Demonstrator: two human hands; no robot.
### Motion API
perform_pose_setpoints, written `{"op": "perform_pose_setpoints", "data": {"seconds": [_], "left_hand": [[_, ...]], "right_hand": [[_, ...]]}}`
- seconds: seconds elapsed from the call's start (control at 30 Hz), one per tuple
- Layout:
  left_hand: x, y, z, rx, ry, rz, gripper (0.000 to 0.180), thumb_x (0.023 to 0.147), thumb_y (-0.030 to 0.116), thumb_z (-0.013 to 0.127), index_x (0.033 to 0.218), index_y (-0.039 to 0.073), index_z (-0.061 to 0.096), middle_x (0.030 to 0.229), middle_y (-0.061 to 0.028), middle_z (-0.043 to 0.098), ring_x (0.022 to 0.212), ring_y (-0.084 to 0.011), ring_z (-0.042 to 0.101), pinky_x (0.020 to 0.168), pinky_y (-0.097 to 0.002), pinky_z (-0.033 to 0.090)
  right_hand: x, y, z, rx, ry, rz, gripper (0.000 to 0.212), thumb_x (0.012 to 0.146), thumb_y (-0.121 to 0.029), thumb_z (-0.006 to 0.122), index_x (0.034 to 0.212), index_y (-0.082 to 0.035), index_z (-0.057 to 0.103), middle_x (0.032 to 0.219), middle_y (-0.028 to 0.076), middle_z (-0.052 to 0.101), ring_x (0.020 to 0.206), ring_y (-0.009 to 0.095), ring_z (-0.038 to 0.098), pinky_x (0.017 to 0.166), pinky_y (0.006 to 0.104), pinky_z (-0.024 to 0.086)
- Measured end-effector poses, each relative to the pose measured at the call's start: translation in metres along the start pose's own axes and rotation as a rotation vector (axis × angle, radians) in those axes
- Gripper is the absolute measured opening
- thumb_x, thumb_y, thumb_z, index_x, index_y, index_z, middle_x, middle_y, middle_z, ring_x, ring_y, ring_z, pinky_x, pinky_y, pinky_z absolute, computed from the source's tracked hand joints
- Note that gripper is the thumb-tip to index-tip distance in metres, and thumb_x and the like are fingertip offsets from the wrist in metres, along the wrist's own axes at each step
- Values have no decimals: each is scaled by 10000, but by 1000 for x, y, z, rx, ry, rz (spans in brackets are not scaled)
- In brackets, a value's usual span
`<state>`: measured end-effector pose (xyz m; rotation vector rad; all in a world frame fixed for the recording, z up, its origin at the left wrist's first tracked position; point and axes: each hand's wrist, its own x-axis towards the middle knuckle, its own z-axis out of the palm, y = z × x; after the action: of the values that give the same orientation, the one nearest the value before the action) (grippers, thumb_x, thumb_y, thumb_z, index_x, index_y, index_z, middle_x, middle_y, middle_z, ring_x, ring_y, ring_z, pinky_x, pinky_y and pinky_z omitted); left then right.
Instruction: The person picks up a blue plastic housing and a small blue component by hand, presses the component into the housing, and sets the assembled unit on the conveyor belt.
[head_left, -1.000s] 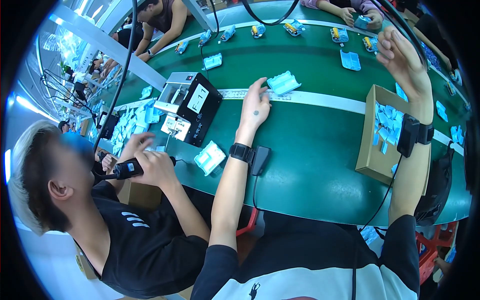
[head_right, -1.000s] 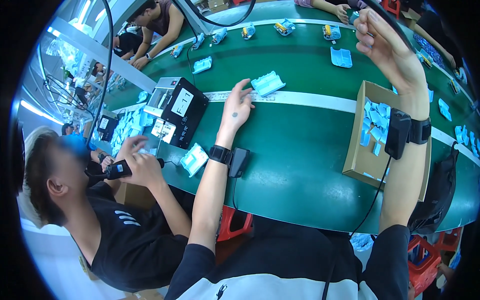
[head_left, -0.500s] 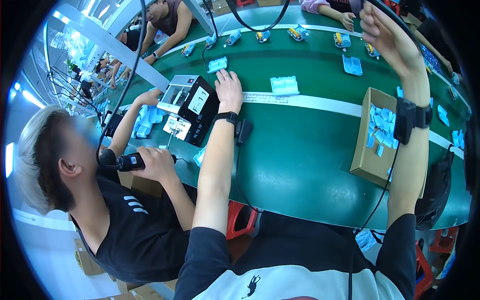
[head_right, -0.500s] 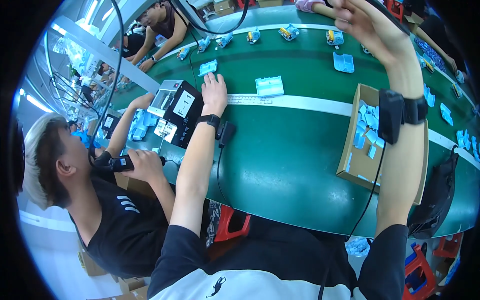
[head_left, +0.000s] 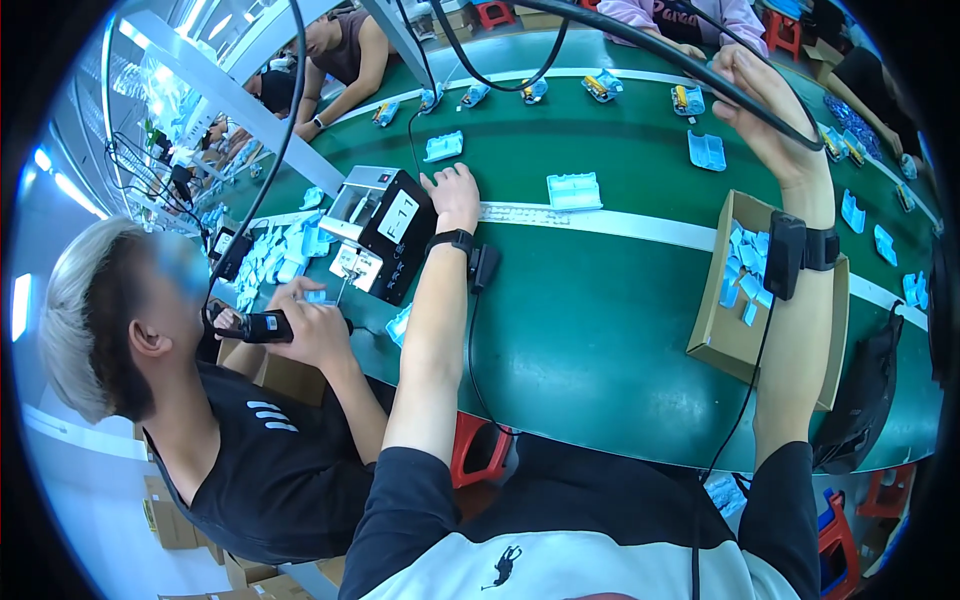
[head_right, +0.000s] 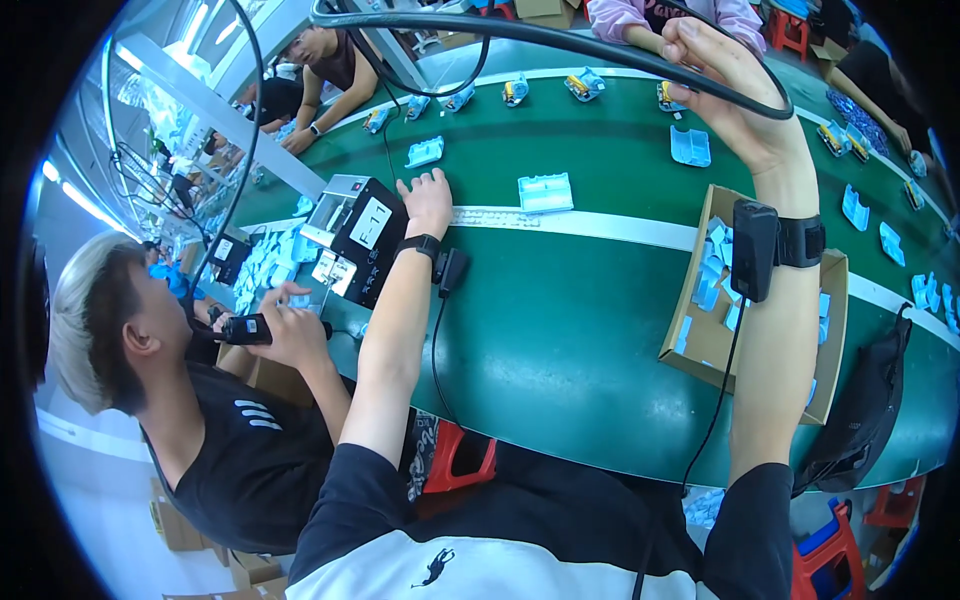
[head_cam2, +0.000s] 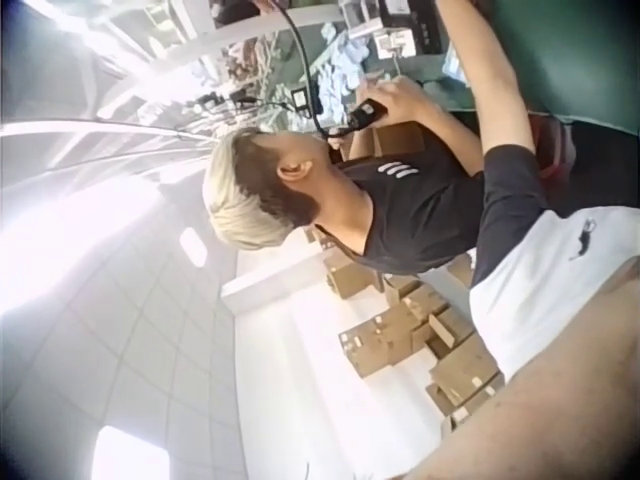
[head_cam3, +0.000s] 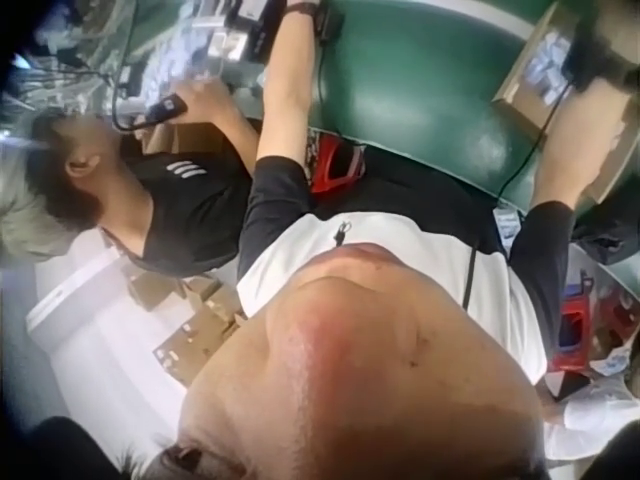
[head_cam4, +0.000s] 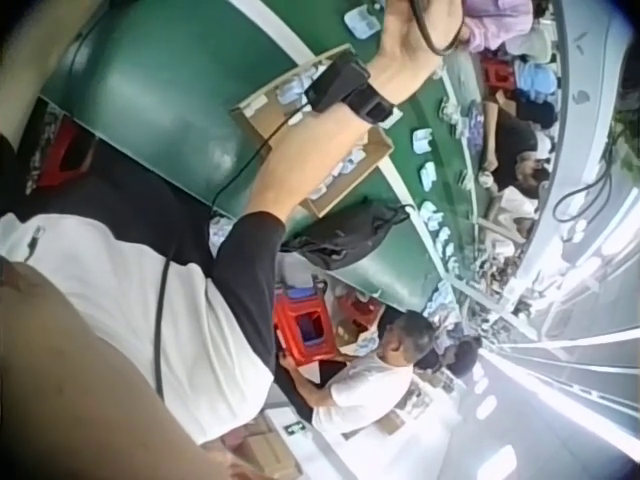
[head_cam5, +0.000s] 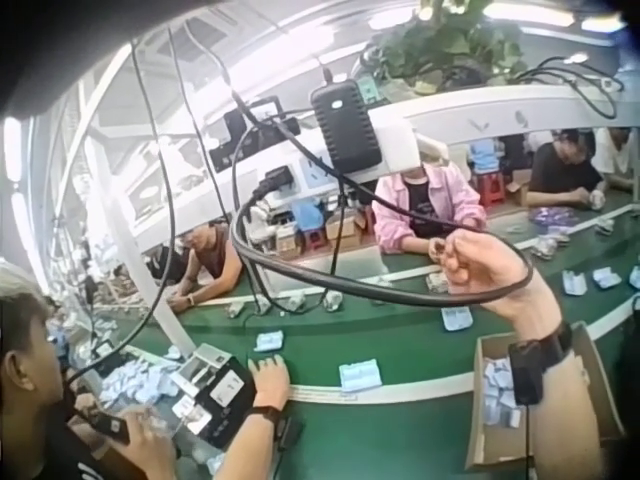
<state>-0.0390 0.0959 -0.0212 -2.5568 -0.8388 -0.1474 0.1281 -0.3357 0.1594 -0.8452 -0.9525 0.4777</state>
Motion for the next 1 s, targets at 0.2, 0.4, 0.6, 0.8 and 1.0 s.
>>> {"op": "perform_pose_setpoints", "data": {"seconds": [0.2,0.4,0.6,0.8,1.0], "left_hand": [[-1,-1,11,-7,44,-19,378,1049,186,574,1403,58,611,1387,-161,662,1261,-343,646,1197,-702,349],[2,-2,11,-17,27,-29,377,1063,196,549,1412,63,605,1429,-167,625,1276,-339,631,1171,-728,372],[0,3,4,-79,-43,-22,460,1076,202,537,1518,75,526,1520,-190,570,1338,-357,596,1169,-734,373],[7,-2,14,-31,-6,-73,629,1041,182,597,1630,97,394,1657,-187,435,1391,-396,562,1091,-788,408],[18,-5,19,-34,20,-102,680,1013,172,637,1641,107,387,1679,-184,403,1402,-401,546,1099,-759,419]], "right_hand": [[-8,0,7,-57,17,17,239,1162,-301,547,1168,-64,573,1026,12,531,874,84,479,781,261,447],[-8,5,1,-74,-52,11,254,1153,-322,571,1165,-69,579,1029,5,545,881,73,497,783,258,480],[-9,7,-1,-104,120,74,259,1130,-314,620,1189,-63,609,1038,-2,574,891,65,526,798,239,483],[-8,16,-13,-81,-89,27,272,1115,-321,643,1191,-60,652,1052,-3,600,909,73,535,804,229,472],[-12,22,-7,-182,-66,-2,241,1124,-293,616,1163,-55,606,1015,-2,562,841,58,504,754,214,451]]}}
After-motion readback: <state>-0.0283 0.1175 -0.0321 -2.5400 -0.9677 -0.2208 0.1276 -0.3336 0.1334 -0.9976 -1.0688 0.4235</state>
